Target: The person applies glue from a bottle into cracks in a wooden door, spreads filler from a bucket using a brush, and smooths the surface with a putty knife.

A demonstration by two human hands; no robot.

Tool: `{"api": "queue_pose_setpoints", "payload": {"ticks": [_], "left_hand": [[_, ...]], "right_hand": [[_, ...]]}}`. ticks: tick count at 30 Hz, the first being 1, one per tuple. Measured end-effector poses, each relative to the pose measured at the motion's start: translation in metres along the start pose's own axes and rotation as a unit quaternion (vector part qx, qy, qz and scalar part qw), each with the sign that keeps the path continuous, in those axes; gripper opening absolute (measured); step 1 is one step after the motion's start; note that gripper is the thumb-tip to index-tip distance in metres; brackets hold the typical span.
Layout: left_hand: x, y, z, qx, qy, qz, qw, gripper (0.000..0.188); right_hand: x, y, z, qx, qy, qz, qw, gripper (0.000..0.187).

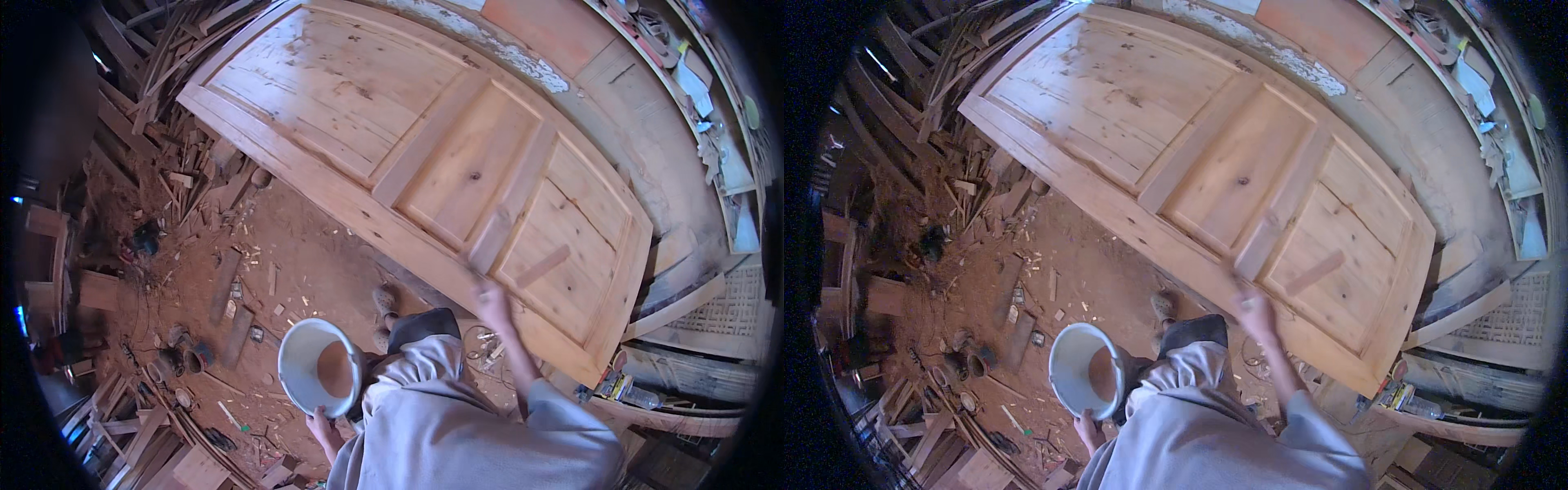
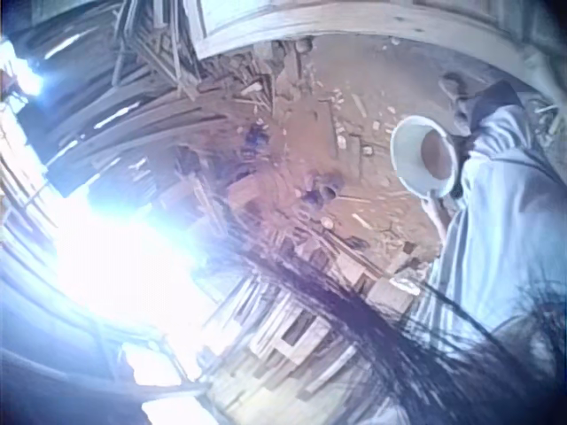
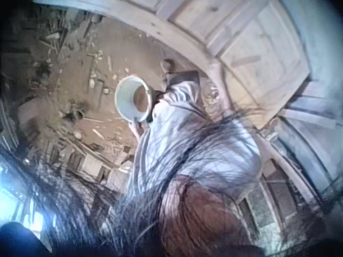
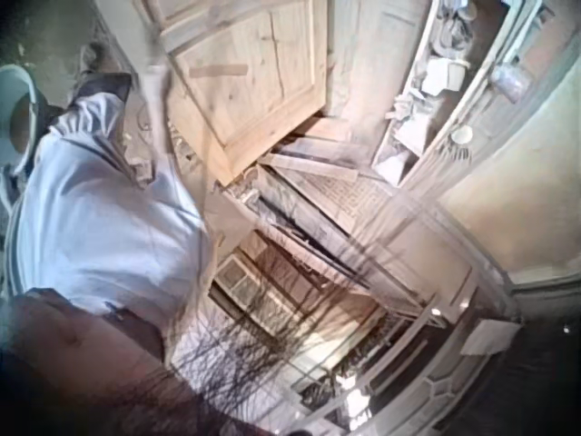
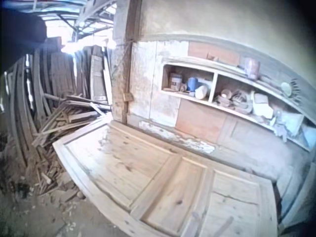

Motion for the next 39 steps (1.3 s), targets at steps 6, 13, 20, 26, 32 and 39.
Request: {"api": "queue_pose_setpoints", "payload": {"ticks": [6,13,20,26,32,39], "left_hand": [[-0.064,0.030,0.025,0.085,0.001,0.092,0.992,0.030],[-0.217,0.095,0.003,0.119,0.065,0.338,0.931,0.046],[-0.461,0.192,-0.158,0.047,0.036,0.236,0.970,0.051],[-0.581,0.318,-0.283,0.077,-0.024,0.203,0.976,0.048],[-0.610,0.376,-0.283,0.158,-0.101,0.095,0.978,0.050],[-0.556,0.325,-0.258,0.202,-0.124,0.039,0.971,0.060]], "right_hand": [[-0.054,-0.089,0.142,0.130,0.116,0.178,0.968,0.045],[-0.053,-0.036,0.184,0.081,0.116,0.170,0.975,0.054],[-0.069,-0.052,0.256,0.299,0.120,0.115,0.940,0.062],[-0.139,0.013,0.180,0.354,0.041,0.099,0.929,0.057],[-0.155,0.046,0.153,0.379,0.028,0.075,0.922,0.052],[-0.140,0.072,0.145,0.364,0.025,0.056,0.929,0.047]]}}
Point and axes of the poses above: each hand's wrist, its own x-axis away from the middle knuckle, its own y-axis out of the palm, z = x × y, the point moved 7 cm from there along -x, towards the middle knuckle, and after that the axes turned 4 degrees about y, right-handed, at the moved point
